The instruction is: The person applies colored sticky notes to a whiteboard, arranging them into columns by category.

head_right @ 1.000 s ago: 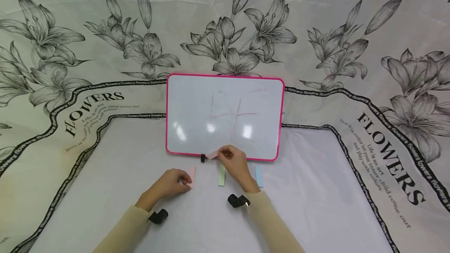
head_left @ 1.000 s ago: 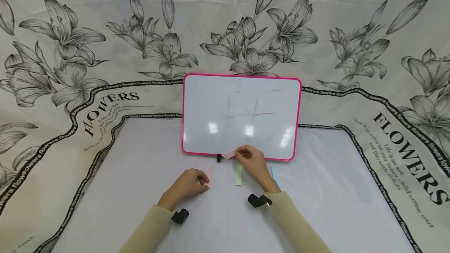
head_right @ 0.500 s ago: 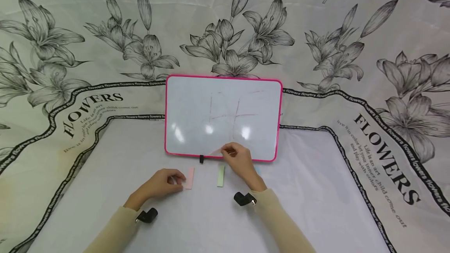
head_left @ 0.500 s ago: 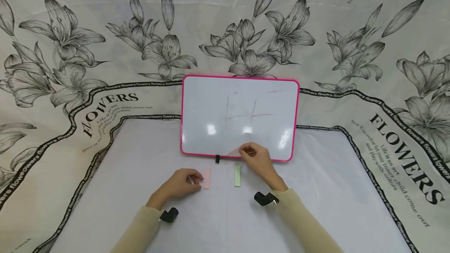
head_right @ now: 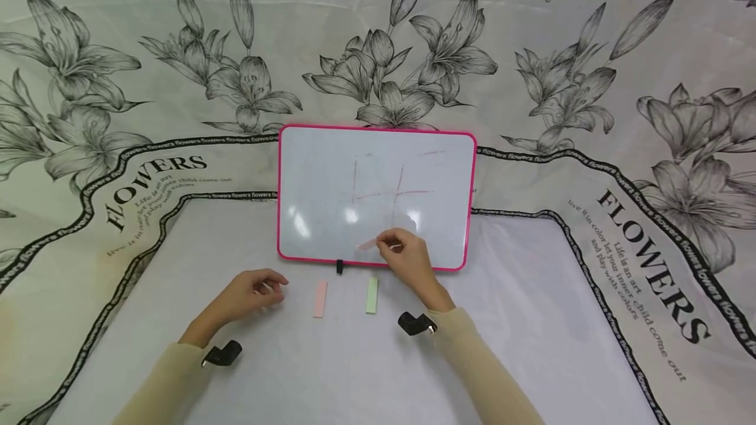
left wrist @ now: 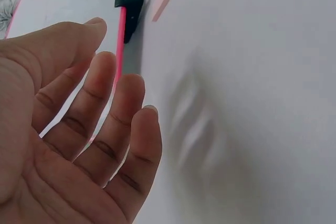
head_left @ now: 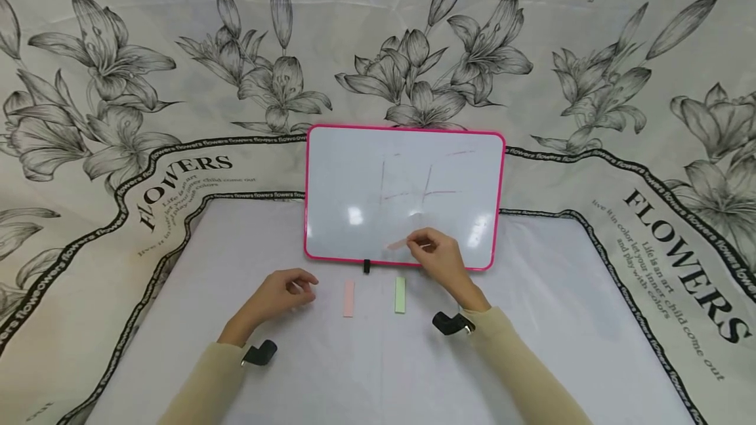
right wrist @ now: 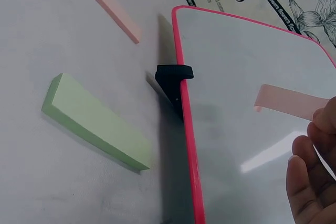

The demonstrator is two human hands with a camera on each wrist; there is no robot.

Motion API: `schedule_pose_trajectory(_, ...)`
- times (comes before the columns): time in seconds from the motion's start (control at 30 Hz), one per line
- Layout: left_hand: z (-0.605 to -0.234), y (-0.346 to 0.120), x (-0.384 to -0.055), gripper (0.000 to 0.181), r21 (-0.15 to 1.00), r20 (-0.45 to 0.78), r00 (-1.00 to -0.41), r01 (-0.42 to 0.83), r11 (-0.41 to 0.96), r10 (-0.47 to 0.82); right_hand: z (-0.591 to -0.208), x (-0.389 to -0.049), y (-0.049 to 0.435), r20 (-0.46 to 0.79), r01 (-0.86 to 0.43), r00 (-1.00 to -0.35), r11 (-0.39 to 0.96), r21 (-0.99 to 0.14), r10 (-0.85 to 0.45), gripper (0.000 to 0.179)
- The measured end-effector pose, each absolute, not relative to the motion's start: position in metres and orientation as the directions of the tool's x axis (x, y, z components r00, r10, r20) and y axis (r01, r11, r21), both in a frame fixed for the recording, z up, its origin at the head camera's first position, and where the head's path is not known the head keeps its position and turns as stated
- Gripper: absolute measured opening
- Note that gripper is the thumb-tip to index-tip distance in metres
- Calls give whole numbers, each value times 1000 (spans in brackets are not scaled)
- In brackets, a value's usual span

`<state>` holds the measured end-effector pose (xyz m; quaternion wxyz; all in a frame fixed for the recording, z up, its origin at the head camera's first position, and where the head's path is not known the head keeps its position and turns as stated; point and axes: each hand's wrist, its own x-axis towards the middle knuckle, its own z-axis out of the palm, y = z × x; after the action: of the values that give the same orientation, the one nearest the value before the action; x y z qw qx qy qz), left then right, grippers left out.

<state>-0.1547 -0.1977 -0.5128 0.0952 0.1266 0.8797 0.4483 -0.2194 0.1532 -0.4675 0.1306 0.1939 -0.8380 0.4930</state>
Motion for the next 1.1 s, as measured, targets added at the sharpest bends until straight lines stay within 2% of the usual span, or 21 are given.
schedule_pose_trajectory(0.13,-520,-183,-150,24,827,-84,-945,112,552,317,-456,-214,145,392,-442,-897,426,-789,-205,8)
schedule_pose_trajectory(0.33,-536,-159,-150,21,831,-61,-934,148,536,352,-478,-231,143,385,-433,-901,399,-808,-199,10)
schedule_pose_trajectory(0.57,-536,-143,-147,20,800,-61,-943,150,582,327,-473,-236,140,405,-453,-892,397,-798,-204,6)
schedule_pose_trajectory(0.8,-532,-138,-143,16,771,-77,-949,138,621,305,-456,-247,136,404,-467,-884,450,-761,-234,8)
schedule_pose_trajectory(1.1,-533,-135,-143,12,755,-86,-959,115,645,271,-429,-267,134,460,-518,-854,478,-709,-242,8)
